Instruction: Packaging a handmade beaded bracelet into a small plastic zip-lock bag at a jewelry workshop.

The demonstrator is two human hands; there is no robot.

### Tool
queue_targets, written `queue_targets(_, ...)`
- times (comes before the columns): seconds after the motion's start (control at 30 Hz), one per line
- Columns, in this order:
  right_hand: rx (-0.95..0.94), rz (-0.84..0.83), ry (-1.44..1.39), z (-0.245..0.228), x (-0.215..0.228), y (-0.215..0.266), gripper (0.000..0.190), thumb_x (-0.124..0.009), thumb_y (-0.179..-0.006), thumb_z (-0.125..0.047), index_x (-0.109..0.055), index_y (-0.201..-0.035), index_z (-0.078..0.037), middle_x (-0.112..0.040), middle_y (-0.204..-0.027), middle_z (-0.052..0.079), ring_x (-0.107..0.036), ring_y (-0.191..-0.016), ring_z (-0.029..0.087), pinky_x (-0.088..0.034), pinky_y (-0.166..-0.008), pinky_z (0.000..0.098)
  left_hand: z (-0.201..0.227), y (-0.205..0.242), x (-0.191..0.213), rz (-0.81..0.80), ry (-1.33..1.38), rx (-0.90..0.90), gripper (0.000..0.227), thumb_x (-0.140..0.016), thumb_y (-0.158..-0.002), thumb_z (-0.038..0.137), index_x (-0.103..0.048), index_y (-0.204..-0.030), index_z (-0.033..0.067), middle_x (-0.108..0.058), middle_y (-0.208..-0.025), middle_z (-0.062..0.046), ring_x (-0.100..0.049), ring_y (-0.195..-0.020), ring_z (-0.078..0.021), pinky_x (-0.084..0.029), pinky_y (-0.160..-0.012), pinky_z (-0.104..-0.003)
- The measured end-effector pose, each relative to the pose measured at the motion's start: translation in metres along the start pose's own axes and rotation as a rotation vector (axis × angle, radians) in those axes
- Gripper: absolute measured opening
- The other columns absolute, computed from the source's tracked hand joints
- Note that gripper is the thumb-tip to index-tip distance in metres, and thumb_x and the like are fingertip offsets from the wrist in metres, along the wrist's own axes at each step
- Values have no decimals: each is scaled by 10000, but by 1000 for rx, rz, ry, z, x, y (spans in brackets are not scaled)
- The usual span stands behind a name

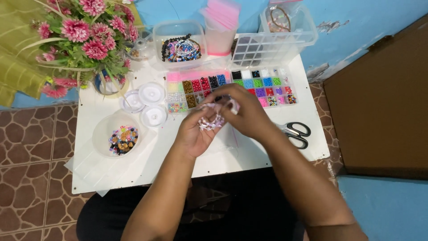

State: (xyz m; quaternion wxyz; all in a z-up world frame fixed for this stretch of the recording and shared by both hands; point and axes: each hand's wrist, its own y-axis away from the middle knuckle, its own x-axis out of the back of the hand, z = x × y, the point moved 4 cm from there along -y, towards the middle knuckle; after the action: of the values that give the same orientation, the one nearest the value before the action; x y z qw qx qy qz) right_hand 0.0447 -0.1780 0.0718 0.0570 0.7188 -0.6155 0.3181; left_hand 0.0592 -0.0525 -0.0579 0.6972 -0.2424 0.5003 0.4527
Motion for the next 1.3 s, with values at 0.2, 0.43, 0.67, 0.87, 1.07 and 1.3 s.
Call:
queue_targets(0.2,-428,301,-965,33,-47,36,537,-436,-1043,-233,-398,-1506,36,-461,-1530,278,-341,-1505,455,-287,-1211,621,28,22,-68,187,-781,-414,510,-402,-1016,-46,-420,-1524,-5,-523,-1500,-262,-551,-1372,-372,-445,-1167,-490)
queue_targets(0.43,-590,398,-1443,55,-74,41,682,-408,-1033,-547,-456,-1531,-85,-584,-1439,154,-570,-1298,325,-469,-1110,471,7,23,-67,-116,-1797,-757,618,-548,-905,69,-476,-1516,6,-526,-1512,-238,-442,-1452,-397,-241,-1250,-536)
queue_targets(0.67,-653,453,-1602,75,-82,46,423,-565,-1020,-392,-634,-1322,-104,-732,-1192,183,-716,-1079,333,-600,-931,481,5,29,-66,-266,-1613,-653,755,-475,-902,99,-286,-1631,51,-310,-1670,-194,-230,-1555,-387,-89,-1275,-546)
queue_targets(0.87,-658,382,-1360,109,-54,54,387,-571,-1017,-143,-525,-1386,-38,-706,-1240,192,-713,-1132,319,-618,-922,475,26,40,-21,16,-1748,-787,411,-620,-897,138,-622,-1307,156,-629,-1199,-56,-635,-1140,-318,-497,-986,-445)
queue_targets(1.07,-628,204,-986,93,-9,51,321,-599,-978,-96,-543,-1281,-4,-740,-1111,201,-766,-955,274,-672,-807,431,26,47,-11,71,-2362,-340,459,-730,-874,448,-722,-1249,183,-645,-1177,-19,-596,-1133,-273,-474,-897,-434)
queue_targets(1.3,-517,52,-474,70,5,47,239,-690,-943,-66,-725,-1176,-31,-694,-964,106,-697,-877,169,-653,-772,342,31,38,7,107,-2324,-33,169,-717,-893,429,-730,-984,288,-650,-1059,80,-599,-1156,-215,-477,-901,-396)
